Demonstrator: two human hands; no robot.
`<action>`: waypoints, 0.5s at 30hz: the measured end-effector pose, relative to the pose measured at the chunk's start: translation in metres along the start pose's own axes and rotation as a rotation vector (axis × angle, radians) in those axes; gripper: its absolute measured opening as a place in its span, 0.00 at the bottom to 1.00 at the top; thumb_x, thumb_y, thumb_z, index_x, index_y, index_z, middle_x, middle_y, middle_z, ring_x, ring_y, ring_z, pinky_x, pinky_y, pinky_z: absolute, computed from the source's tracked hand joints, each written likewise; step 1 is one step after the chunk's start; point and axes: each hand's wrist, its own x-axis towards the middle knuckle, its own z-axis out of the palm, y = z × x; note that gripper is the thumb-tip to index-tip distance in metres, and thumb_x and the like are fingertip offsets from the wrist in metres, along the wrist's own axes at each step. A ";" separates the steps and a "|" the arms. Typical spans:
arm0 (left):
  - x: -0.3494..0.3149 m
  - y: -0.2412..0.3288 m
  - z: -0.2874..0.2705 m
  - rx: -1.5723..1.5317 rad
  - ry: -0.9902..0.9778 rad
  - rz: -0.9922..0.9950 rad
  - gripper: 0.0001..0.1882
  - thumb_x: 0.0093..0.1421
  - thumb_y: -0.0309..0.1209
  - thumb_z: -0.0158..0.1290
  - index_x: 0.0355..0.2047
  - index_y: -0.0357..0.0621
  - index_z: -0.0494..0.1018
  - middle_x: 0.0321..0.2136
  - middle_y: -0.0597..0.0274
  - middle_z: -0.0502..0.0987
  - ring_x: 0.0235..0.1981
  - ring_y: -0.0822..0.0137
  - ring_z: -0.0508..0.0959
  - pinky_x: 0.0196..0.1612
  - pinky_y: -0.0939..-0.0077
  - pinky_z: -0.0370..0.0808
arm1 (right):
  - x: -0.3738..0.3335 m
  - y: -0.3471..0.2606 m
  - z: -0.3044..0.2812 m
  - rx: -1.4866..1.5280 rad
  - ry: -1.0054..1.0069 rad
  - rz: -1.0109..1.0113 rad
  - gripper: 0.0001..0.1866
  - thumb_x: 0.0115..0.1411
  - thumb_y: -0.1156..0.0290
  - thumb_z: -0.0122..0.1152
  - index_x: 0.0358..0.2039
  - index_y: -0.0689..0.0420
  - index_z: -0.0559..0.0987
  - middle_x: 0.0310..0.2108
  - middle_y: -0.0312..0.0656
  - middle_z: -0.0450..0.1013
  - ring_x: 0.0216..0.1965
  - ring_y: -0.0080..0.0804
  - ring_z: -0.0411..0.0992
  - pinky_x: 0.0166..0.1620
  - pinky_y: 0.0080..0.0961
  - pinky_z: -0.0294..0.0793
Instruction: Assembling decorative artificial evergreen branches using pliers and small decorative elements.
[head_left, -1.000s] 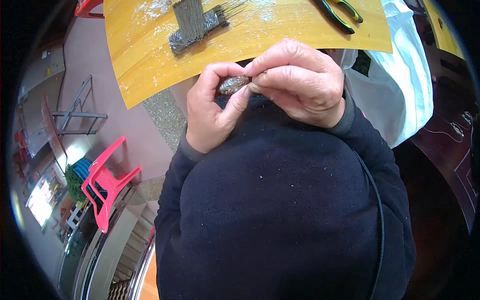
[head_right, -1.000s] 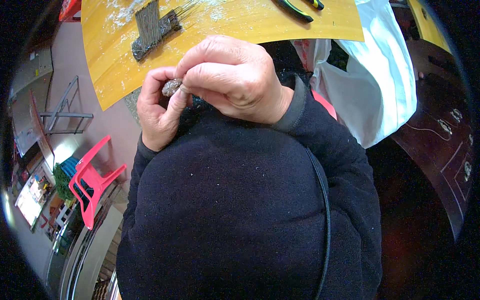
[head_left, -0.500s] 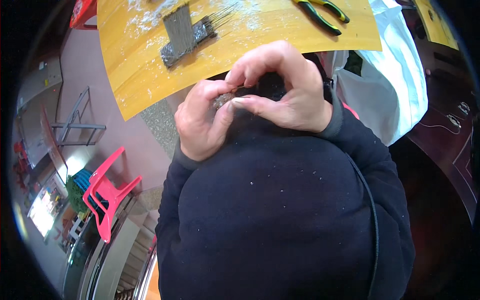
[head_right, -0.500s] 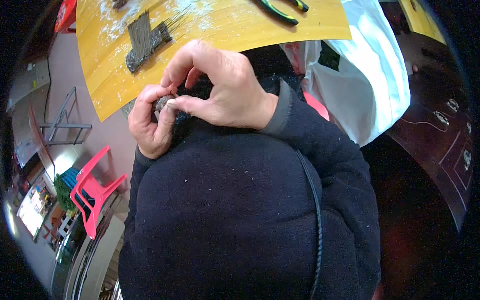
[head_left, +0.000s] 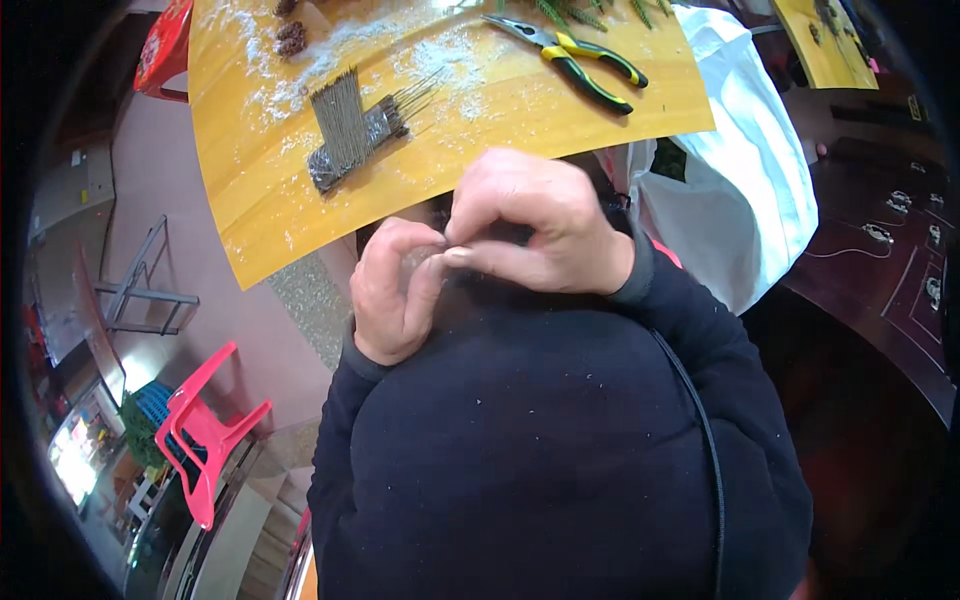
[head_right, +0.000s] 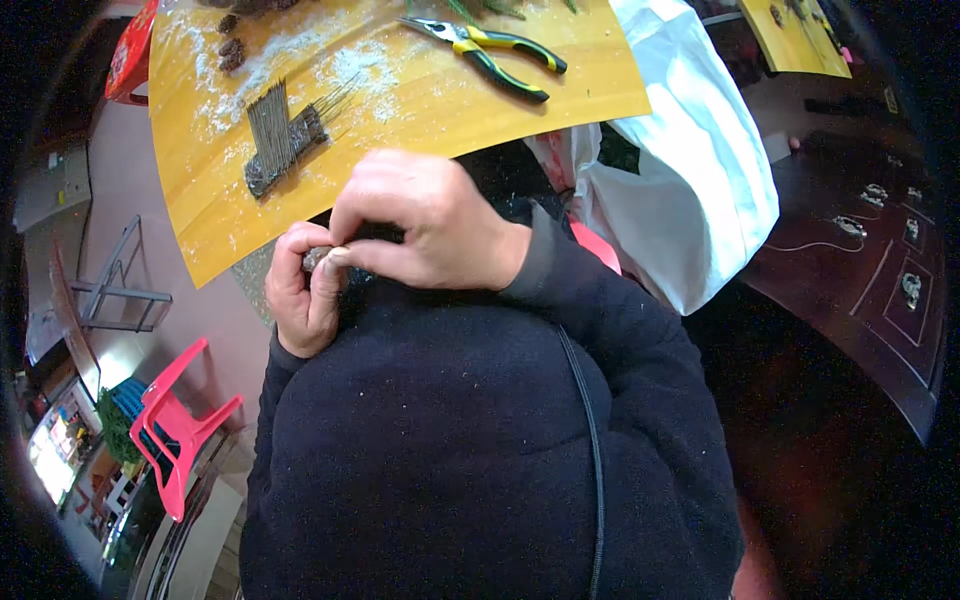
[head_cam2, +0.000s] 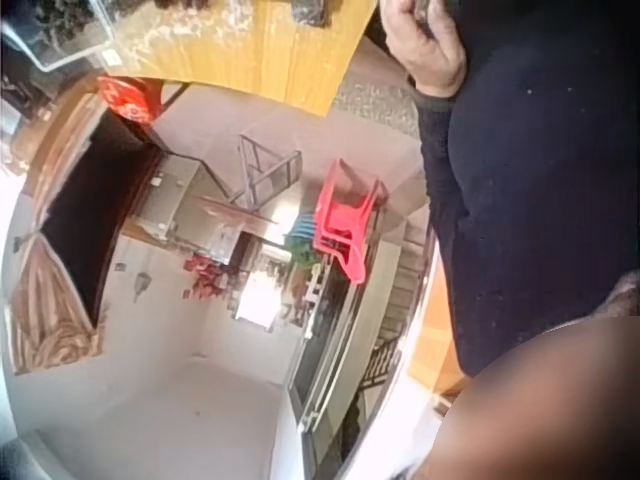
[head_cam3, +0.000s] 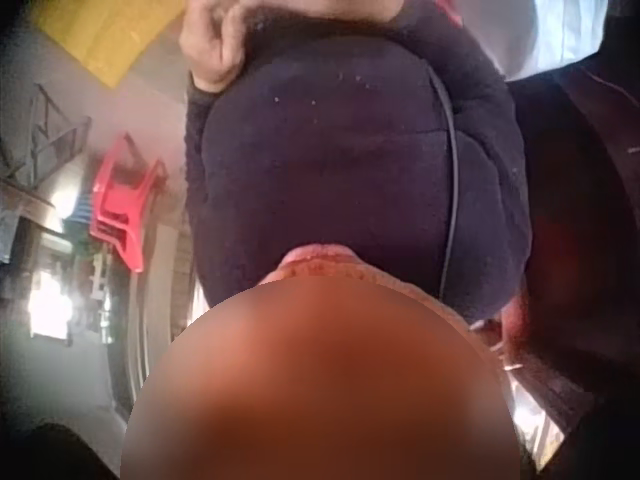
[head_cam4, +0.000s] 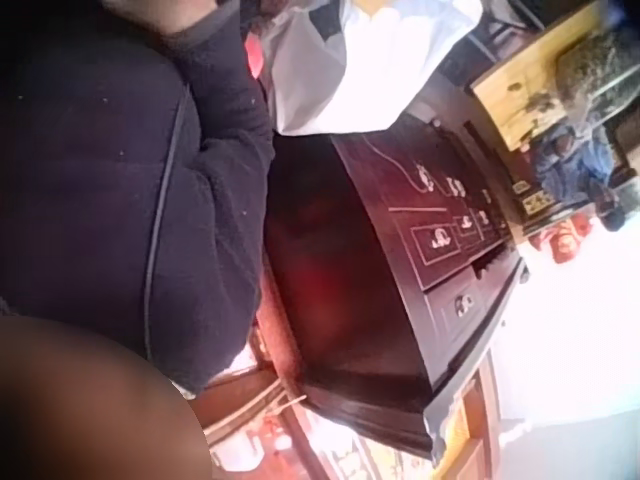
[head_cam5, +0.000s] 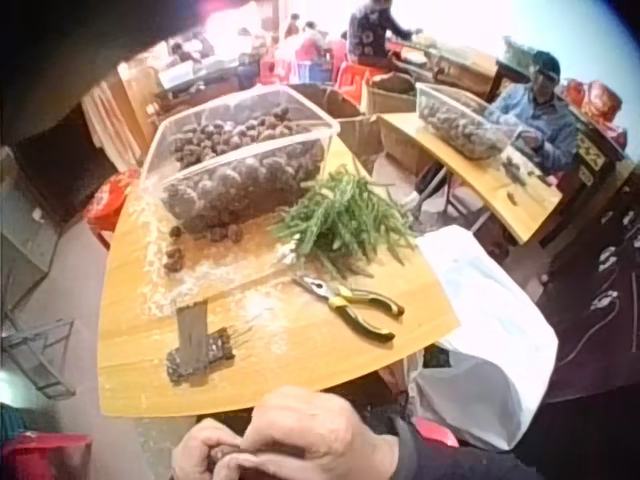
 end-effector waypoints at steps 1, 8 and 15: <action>-0.004 -0.002 -0.004 -0.052 0.030 -0.063 0.08 0.56 0.23 0.50 0.36 0.38 0.69 0.29 0.56 0.71 0.28 0.64 0.73 0.33 0.75 0.70 | 0.004 0.002 -0.007 -0.143 0.050 -0.038 0.13 0.40 0.79 0.70 0.26 0.59 0.75 0.27 0.41 0.73 0.31 0.35 0.73 0.33 0.25 0.71; -0.032 0.029 -0.023 -0.480 0.180 -0.262 0.09 0.64 0.31 0.45 0.39 0.38 0.63 0.24 0.64 0.63 0.18 0.77 0.62 0.21 0.83 0.64 | 0.003 0.018 -0.064 -1.162 0.187 -0.048 0.18 0.46 0.60 0.67 0.30 0.58 0.73 0.35 0.43 0.72 0.40 0.41 0.69 0.41 0.32 0.69; -0.082 0.069 -0.055 -0.730 0.256 -0.237 0.08 0.64 0.28 0.43 0.41 0.38 0.63 0.23 0.67 0.64 0.17 0.79 0.62 0.21 0.84 0.65 | -0.001 -0.008 -0.026 -1.277 0.038 -0.038 0.13 0.50 0.62 0.62 0.25 0.60 0.74 0.29 0.43 0.70 0.34 0.42 0.69 0.38 0.34 0.69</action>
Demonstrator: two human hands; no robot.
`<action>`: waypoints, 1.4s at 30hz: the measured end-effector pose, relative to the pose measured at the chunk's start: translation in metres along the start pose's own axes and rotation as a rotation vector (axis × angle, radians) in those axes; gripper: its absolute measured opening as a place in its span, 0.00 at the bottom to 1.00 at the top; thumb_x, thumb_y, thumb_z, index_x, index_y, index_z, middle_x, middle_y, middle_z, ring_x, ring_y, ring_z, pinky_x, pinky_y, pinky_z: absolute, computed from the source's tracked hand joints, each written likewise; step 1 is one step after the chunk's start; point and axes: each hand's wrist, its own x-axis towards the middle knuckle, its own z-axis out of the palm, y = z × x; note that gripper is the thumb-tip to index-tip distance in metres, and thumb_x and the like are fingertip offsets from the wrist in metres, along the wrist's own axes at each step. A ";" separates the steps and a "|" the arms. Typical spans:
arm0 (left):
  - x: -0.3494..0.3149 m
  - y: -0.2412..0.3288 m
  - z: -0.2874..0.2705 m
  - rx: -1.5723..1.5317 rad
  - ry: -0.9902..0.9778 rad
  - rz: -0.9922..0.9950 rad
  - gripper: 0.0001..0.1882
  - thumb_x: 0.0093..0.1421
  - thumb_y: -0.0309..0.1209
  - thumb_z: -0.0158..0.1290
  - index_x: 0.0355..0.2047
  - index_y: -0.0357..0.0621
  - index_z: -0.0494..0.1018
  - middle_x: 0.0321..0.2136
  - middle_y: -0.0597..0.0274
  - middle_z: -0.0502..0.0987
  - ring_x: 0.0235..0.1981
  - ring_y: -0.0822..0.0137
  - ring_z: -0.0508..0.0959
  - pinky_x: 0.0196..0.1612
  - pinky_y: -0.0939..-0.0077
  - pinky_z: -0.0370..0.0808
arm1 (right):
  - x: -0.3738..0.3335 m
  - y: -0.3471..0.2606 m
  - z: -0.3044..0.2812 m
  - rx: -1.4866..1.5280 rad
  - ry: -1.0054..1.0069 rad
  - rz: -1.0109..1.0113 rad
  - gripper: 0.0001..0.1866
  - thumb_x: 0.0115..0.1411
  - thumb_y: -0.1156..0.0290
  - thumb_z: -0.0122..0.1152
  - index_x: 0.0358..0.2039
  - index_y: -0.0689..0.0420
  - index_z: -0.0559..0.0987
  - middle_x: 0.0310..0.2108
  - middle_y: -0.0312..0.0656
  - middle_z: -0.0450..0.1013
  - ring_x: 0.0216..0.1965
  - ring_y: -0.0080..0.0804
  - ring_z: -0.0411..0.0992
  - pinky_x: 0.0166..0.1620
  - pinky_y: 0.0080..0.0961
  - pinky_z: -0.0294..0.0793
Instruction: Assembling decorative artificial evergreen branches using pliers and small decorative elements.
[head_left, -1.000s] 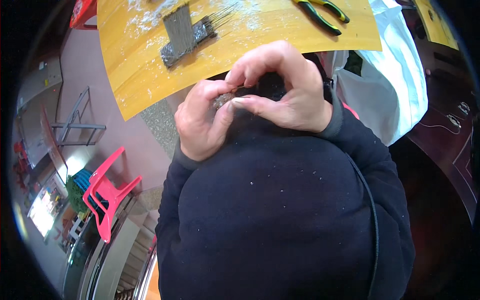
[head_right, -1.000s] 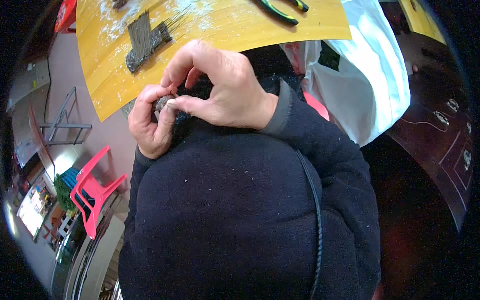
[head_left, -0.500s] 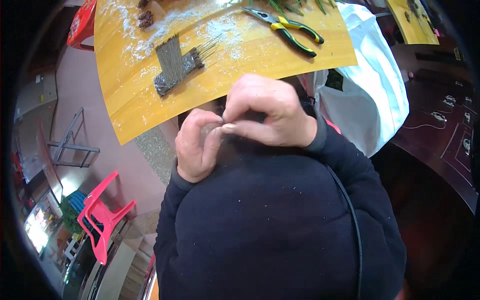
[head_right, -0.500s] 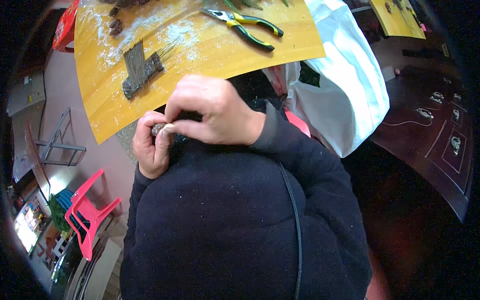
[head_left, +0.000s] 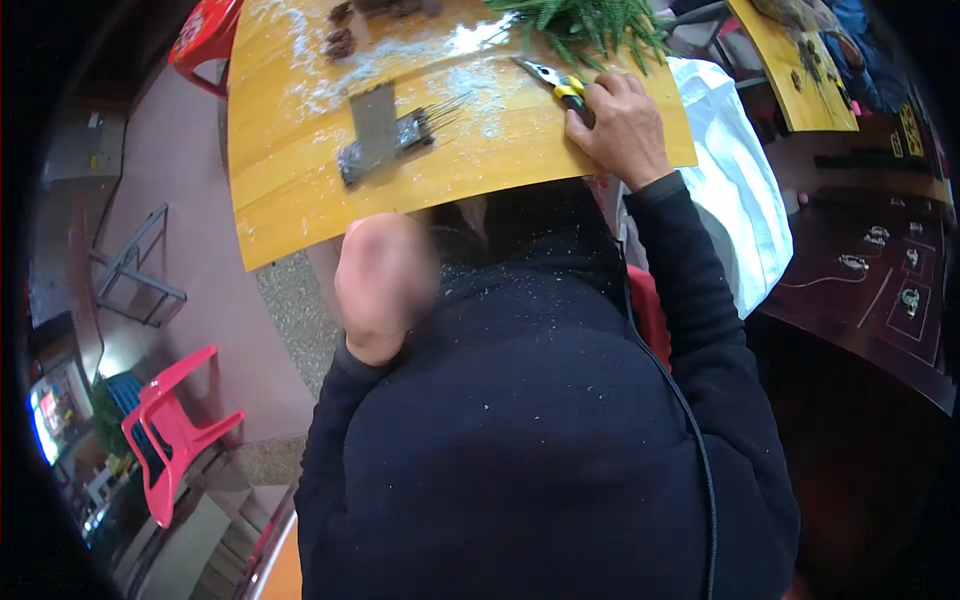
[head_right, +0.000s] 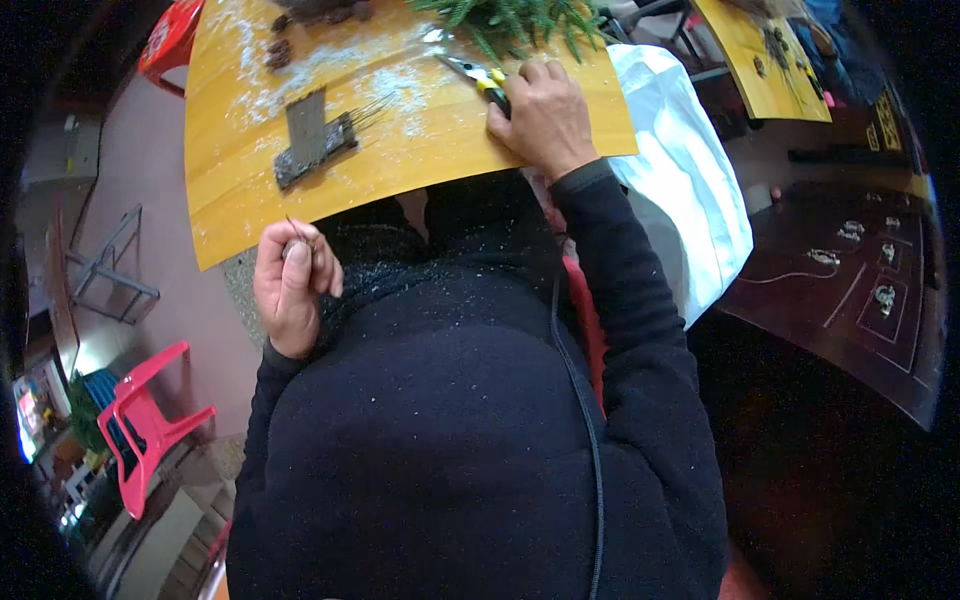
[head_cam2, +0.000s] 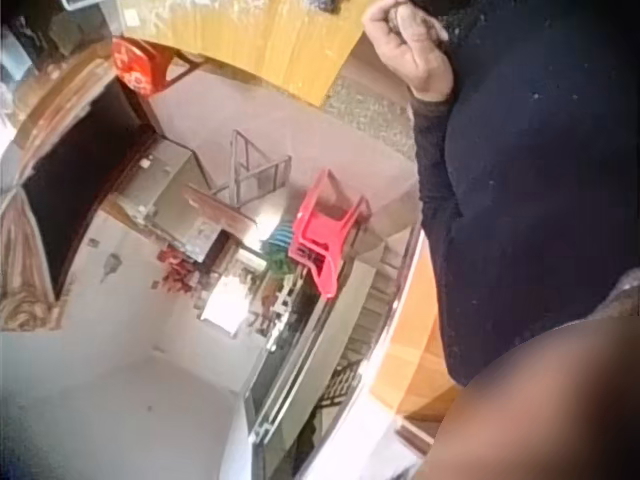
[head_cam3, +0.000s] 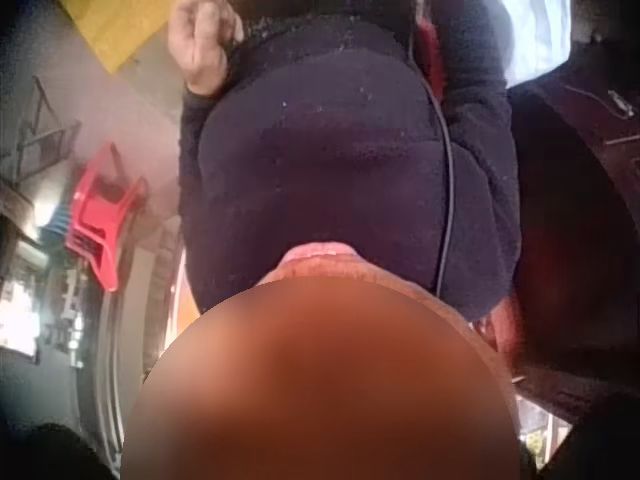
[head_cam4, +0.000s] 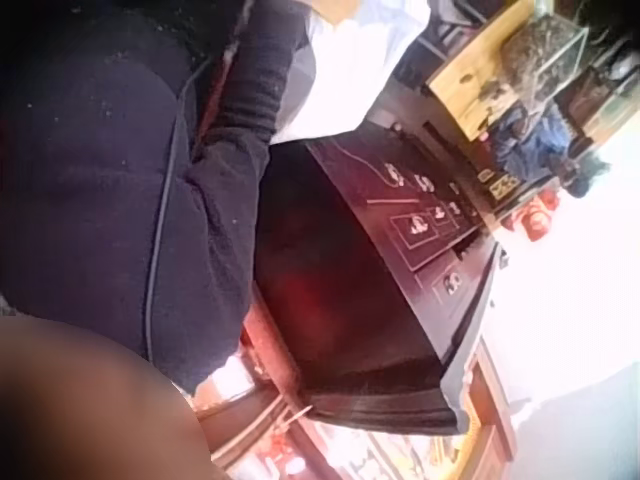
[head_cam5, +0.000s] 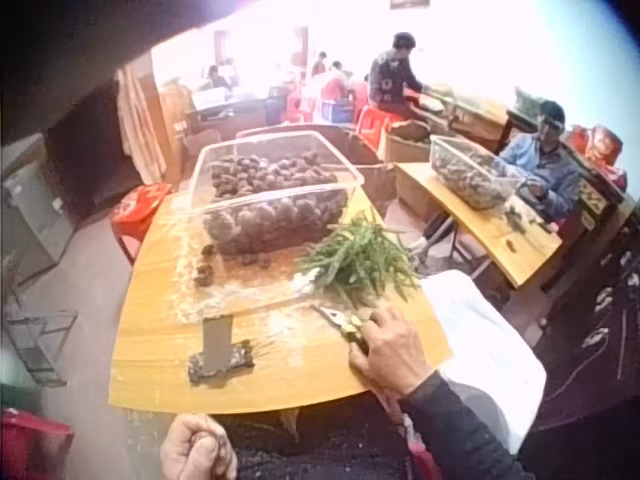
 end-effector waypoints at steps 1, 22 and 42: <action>-0.011 0.006 -0.006 -0.069 0.017 -0.004 0.08 0.64 0.27 0.42 0.41 0.37 0.63 0.22 0.67 0.63 0.17 0.79 0.61 0.21 0.84 0.65 | -0.004 -0.013 -0.007 0.014 -0.014 0.014 0.13 0.50 0.63 0.62 0.24 0.60 0.74 0.27 0.43 0.69 0.32 0.41 0.68 0.36 0.33 0.69; -0.249 0.065 -0.082 0.197 -0.075 0.131 0.07 0.62 0.30 0.47 0.37 0.39 0.67 0.21 0.70 0.66 0.20 0.81 0.63 0.23 0.87 0.63 | -0.166 -0.304 -0.180 1.198 -0.550 0.117 0.20 0.42 0.61 0.68 0.18 0.56 0.64 0.39 0.42 0.65 0.41 0.29 0.62 0.43 0.23 0.62; -0.257 0.037 -0.077 -0.286 -0.393 -0.274 0.08 0.62 0.32 0.47 0.34 0.39 0.66 0.16 0.71 0.59 0.13 0.81 0.58 0.15 0.87 0.60 | -0.197 -0.282 -0.168 1.003 -0.498 -0.070 0.19 0.43 0.62 0.68 0.17 0.57 0.66 0.39 0.45 0.66 0.40 0.34 0.64 0.45 0.27 0.63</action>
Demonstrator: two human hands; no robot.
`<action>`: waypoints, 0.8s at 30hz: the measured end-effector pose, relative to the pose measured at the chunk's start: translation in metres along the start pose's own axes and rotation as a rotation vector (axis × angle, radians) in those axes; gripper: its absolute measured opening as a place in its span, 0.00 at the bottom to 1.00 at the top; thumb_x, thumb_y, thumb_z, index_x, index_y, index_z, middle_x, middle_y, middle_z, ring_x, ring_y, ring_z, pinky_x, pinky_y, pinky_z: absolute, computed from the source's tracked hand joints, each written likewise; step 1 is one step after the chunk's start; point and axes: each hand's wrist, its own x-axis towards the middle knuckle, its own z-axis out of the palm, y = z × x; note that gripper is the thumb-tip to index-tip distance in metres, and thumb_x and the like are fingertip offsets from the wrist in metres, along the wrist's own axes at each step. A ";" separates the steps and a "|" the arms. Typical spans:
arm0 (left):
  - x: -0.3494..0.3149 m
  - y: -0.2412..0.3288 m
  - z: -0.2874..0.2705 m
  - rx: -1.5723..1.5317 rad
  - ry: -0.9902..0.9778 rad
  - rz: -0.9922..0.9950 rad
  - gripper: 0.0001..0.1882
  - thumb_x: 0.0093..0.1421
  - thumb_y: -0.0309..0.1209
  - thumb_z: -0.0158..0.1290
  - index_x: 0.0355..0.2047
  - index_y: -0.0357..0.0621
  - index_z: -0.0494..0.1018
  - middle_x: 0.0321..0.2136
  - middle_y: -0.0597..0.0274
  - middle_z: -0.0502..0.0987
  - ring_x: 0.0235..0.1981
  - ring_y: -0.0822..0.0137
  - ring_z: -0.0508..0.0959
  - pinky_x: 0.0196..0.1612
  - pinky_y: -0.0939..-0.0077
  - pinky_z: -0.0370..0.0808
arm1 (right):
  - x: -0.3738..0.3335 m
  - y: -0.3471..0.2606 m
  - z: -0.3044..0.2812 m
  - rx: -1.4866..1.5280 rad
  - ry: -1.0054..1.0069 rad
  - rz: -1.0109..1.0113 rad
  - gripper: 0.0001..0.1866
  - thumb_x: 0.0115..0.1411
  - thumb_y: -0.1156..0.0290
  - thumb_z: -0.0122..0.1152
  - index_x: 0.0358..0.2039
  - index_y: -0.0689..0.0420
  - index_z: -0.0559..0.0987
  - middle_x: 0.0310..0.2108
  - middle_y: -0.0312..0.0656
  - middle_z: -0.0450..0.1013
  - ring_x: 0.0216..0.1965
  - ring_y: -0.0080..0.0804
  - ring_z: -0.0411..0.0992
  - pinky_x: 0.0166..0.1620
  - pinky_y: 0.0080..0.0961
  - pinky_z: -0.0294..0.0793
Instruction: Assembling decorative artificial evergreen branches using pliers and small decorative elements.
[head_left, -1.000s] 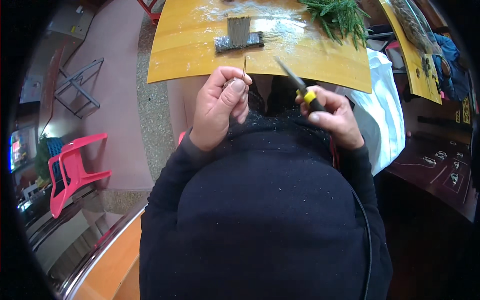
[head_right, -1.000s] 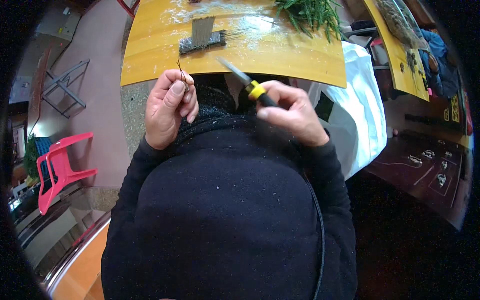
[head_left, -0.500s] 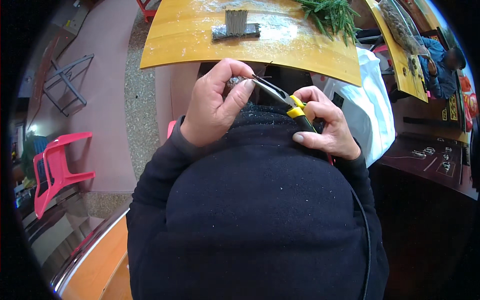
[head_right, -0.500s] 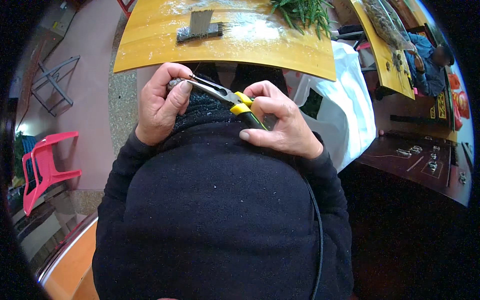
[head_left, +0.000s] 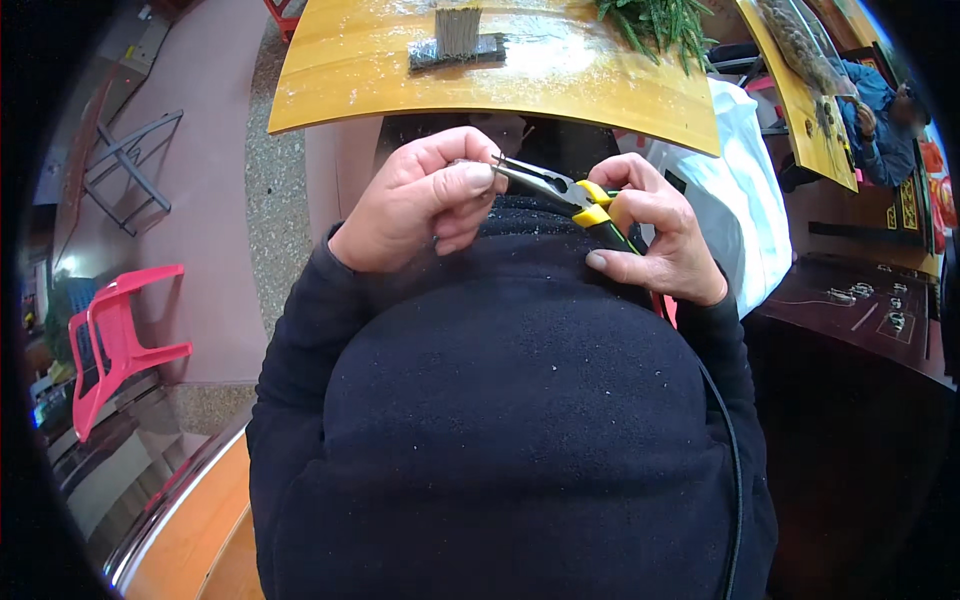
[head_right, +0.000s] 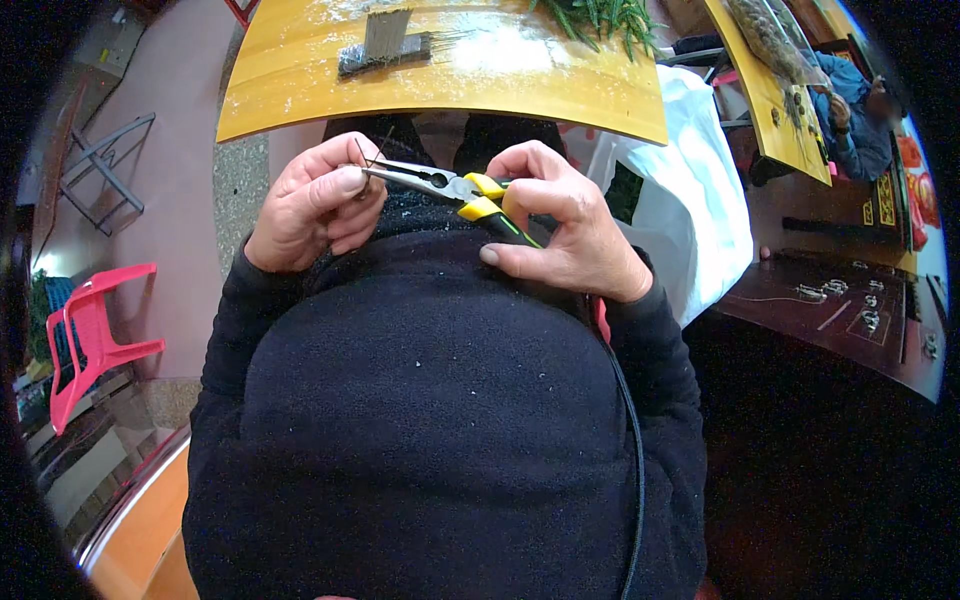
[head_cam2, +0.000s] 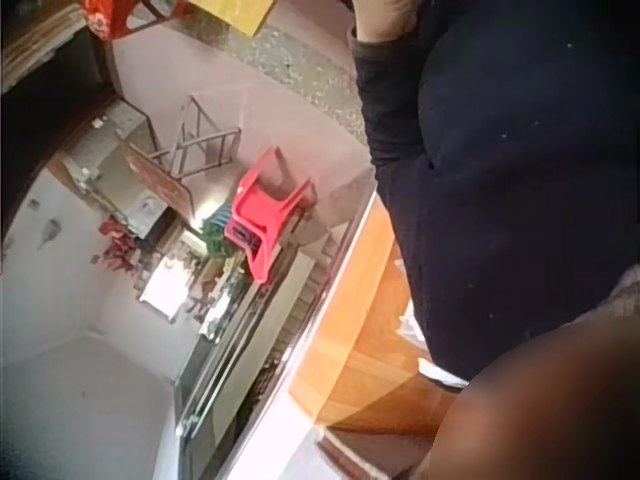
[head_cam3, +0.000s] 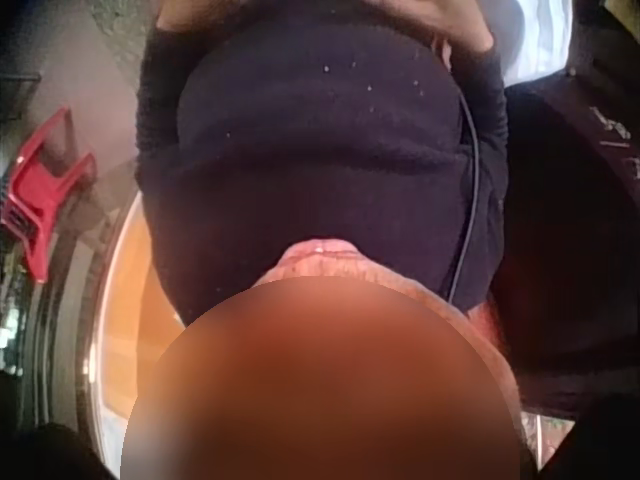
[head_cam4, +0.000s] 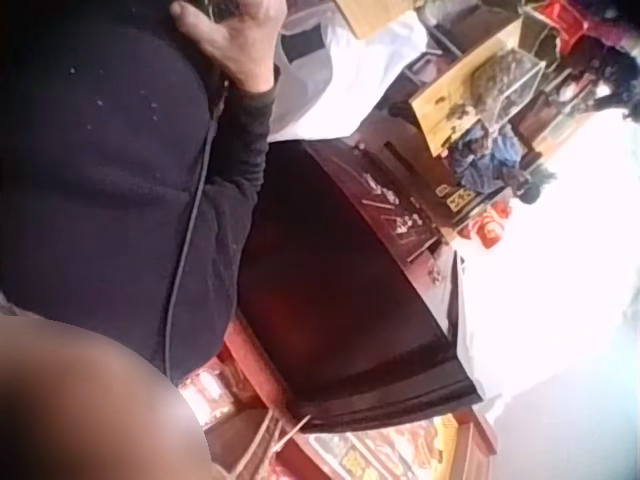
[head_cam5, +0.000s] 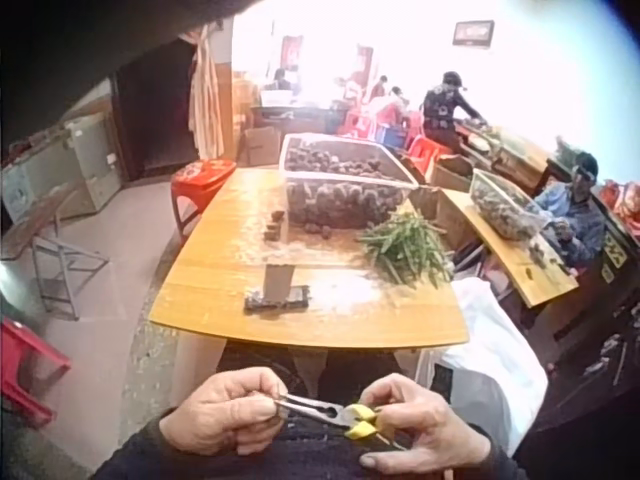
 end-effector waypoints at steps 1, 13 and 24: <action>0.002 -0.002 -0.004 -0.071 -0.060 -0.044 0.09 0.62 0.33 0.47 0.35 0.39 0.65 0.16 0.71 0.57 0.12 0.81 0.57 0.13 0.87 0.59 | 0.002 0.004 -0.001 0.012 -0.021 -0.017 0.19 0.43 0.62 0.68 0.17 0.58 0.66 0.39 0.45 0.66 0.40 0.34 0.64 0.45 0.27 0.64; 0.007 -0.008 -0.026 -0.044 0.117 0.023 0.06 0.61 0.29 0.46 0.33 0.39 0.67 0.15 0.71 0.62 0.13 0.80 0.61 0.16 0.87 0.61 | 0.021 0.012 0.019 -0.136 -0.029 -0.053 0.16 0.47 0.67 0.64 0.18 0.60 0.65 0.36 0.48 0.68 0.32 0.33 0.67 0.35 0.24 0.66; 0.001 -0.008 -0.018 0.372 0.319 0.152 0.06 0.62 0.28 0.46 0.36 0.39 0.66 0.19 0.69 0.65 0.17 0.78 0.64 0.19 0.86 0.62 | 0.019 0.014 0.027 0.009 0.003 0.071 0.17 0.47 0.67 0.64 0.17 0.60 0.64 0.35 0.47 0.68 0.34 0.33 0.66 0.37 0.25 0.65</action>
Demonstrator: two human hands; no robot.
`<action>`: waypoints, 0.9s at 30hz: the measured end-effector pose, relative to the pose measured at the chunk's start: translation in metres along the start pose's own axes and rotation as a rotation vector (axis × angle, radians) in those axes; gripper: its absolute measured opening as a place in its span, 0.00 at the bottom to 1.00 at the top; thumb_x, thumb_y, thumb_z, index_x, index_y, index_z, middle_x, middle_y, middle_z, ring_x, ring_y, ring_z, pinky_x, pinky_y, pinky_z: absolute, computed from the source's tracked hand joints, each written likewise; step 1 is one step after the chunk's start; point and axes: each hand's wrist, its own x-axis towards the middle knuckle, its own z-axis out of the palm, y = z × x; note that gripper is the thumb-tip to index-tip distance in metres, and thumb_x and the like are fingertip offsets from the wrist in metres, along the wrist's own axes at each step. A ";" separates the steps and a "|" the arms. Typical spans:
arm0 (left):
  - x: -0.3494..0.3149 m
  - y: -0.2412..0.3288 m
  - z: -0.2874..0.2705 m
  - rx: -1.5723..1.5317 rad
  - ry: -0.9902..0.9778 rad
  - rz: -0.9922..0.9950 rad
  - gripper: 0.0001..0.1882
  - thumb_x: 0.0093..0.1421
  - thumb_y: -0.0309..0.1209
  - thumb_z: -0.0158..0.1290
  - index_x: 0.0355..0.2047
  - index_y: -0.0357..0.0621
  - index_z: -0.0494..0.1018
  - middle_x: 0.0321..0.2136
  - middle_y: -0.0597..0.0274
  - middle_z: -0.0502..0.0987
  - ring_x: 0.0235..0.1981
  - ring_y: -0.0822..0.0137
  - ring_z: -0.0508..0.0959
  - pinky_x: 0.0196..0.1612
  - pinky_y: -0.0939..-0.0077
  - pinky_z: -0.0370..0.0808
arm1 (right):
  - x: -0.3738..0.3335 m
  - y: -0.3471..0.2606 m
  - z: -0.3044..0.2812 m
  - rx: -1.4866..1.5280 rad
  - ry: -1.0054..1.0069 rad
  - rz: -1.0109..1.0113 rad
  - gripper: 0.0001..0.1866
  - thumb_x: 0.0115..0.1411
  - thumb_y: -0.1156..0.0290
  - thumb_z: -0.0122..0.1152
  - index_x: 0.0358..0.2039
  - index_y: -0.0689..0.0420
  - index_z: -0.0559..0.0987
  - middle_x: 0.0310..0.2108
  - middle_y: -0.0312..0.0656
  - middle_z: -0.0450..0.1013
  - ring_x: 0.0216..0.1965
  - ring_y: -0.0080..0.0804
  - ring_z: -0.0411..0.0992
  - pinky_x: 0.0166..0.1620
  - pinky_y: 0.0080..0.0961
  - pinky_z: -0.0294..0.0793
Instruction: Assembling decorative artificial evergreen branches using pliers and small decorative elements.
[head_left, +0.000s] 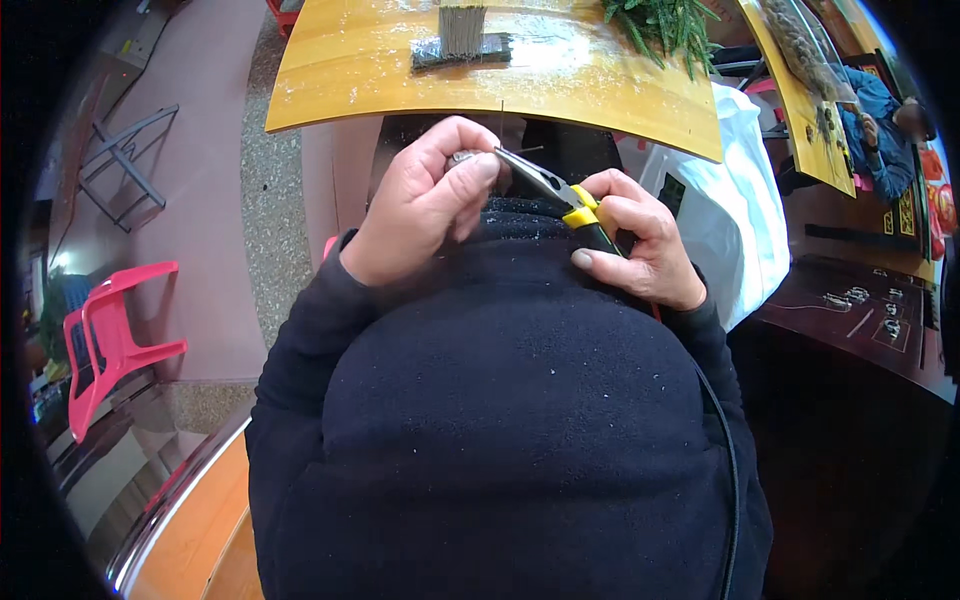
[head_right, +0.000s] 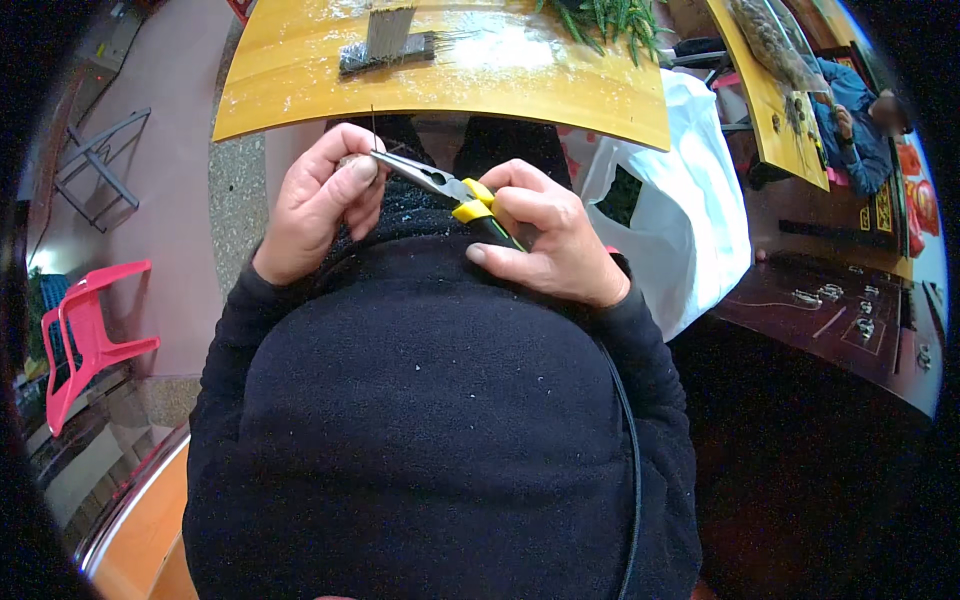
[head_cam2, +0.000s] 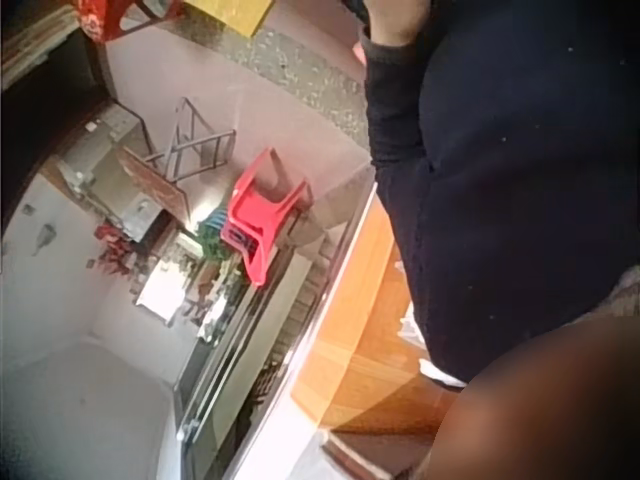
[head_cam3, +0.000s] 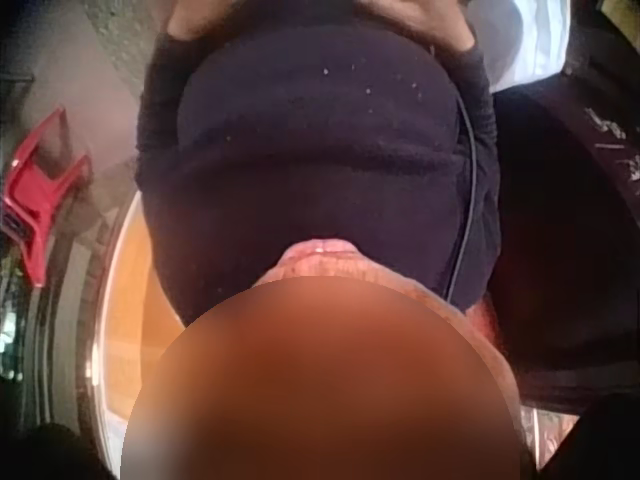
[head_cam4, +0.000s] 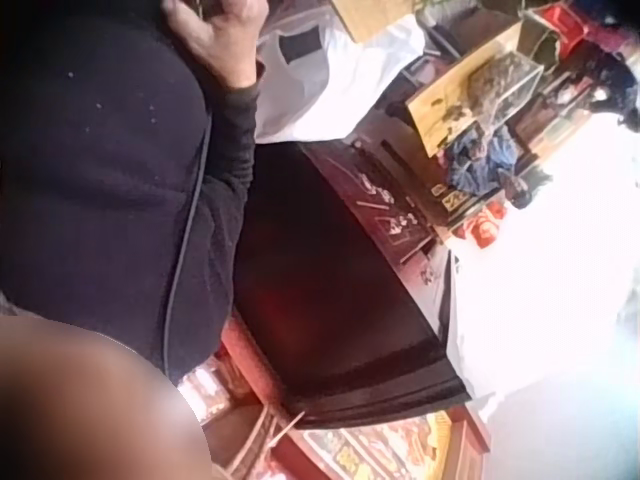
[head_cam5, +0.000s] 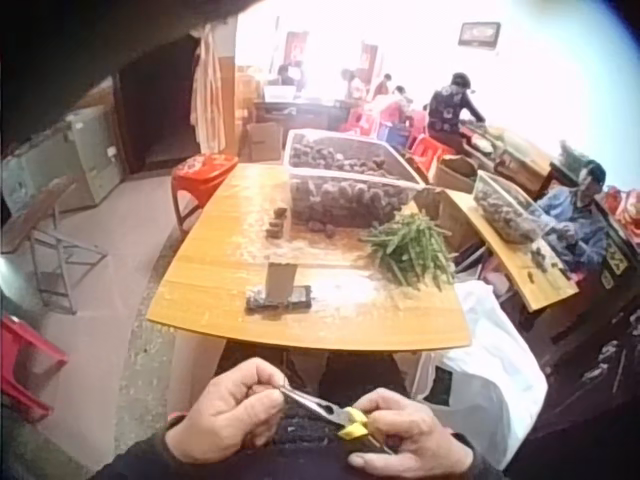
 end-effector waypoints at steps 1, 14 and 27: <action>0.001 0.002 -0.001 -0.144 -0.091 -0.070 0.07 0.62 0.30 0.46 0.37 0.40 0.65 0.19 0.70 0.63 0.16 0.79 0.62 0.19 0.86 0.61 | 0.000 0.001 -0.002 0.016 -0.013 -0.026 0.18 0.46 0.66 0.65 0.17 0.59 0.64 0.35 0.46 0.68 0.34 0.33 0.66 0.38 0.25 0.65; 0.013 0.021 -0.003 -0.360 -0.293 -0.225 0.08 0.64 0.33 0.44 0.37 0.41 0.64 0.19 0.70 0.58 0.17 0.79 0.58 0.19 0.86 0.61 | 0.011 -0.016 -0.032 0.000 -0.194 -0.030 0.19 0.46 0.66 0.65 0.15 0.58 0.63 0.29 0.43 0.64 0.27 0.30 0.64 0.30 0.23 0.63; 0.032 0.088 0.066 0.926 0.229 0.777 0.10 0.50 0.20 0.53 0.34 0.41 0.67 0.25 0.54 0.70 0.25 0.54 0.73 0.29 0.68 0.71 | -0.001 -0.072 -0.102 0.069 -0.111 -0.136 0.11 0.48 0.72 0.62 0.25 0.64 0.70 0.28 0.44 0.65 0.27 0.35 0.65 0.30 0.25 0.64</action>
